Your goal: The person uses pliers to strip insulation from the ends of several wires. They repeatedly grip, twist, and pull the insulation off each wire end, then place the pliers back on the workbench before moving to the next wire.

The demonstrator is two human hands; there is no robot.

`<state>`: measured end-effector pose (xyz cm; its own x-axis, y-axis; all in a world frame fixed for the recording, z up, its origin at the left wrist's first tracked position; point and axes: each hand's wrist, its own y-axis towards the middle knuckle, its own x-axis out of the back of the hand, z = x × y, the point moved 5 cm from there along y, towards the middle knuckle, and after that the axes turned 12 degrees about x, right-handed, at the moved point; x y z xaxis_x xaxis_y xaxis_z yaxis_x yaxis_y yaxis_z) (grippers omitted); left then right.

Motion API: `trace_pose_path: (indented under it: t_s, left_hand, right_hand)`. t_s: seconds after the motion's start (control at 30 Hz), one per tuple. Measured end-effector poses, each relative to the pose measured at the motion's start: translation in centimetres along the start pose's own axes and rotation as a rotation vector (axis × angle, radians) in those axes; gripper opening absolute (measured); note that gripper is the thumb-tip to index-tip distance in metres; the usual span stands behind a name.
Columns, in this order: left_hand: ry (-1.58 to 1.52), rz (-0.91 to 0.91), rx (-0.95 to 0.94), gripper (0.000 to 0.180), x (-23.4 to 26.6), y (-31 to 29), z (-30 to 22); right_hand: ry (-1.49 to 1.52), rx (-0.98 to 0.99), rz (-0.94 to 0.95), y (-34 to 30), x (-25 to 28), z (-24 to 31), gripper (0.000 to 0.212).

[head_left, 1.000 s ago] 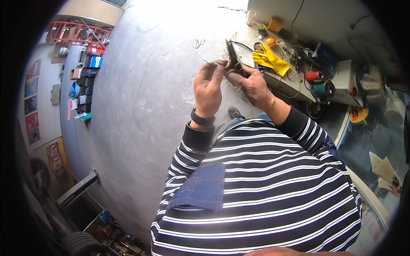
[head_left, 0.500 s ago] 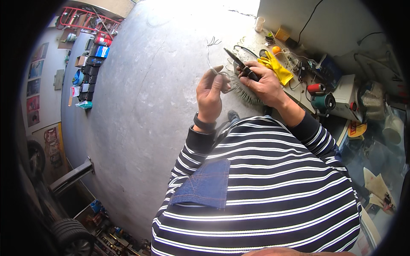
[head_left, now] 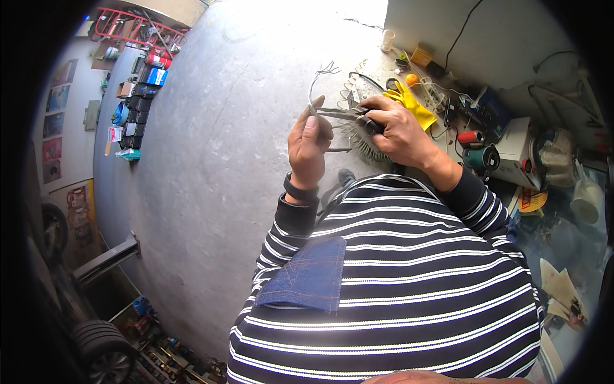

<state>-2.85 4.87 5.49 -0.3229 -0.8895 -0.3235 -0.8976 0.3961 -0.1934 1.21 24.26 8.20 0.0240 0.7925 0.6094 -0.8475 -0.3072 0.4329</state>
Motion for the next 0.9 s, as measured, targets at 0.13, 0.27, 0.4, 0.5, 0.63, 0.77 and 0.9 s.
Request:
trace_pose_path:
  t_s: [0.13, 0.27, 0.4, 0.5, 0.63, 0.77, 0.9]
  left_hand:
    - [0.033, -0.015, -0.026, 0.048, -0.5, -0.3, -0.1]
    - [0.091, -0.036, -0.036, 0.049, -0.9, -0.7, 0.1]
    - [0.165, -0.021, -0.03, 0.049, -1.2, -1.0, 0.5]
    - [0.131, -0.007, -0.017, 0.049, -1.3, -1.1, 1.0]
    - [0.102, -0.01, -0.042, 0.049, -1.5, -1.4, 1.5]
    - [0.047, 0.005, -0.056, 0.049, -1.4, -1.7, 1.3]
    - [-0.045, 0.038, -0.065, 0.048, -1.5, -2.1, 1.1]
  right_hand:
    - [-0.027, 0.02, 0.013, -0.2, 0.3, 0.2, 0.023]
    - [-0.008, 0.004, 0.025, -0.5, 0.5, 0.4, 0.021]
    - [-0.008, 0.018, 0.03, -0.9, 0.6, 0.7, 0.02]
    - [0.03, -0.035, 0.072, -1.4, 0.4, 0.5, 0.018]
    - [0.059, -0.046, 0.081, -1.7, 0.0, 0.5, 0.019]
    - [0.005, 0.069, -0.005, -1.6, -0.2, 1.0, 0.017]
    - [-0.069, 0.178, -0.056, -1.1, -0.4, 0.9, 0.019]
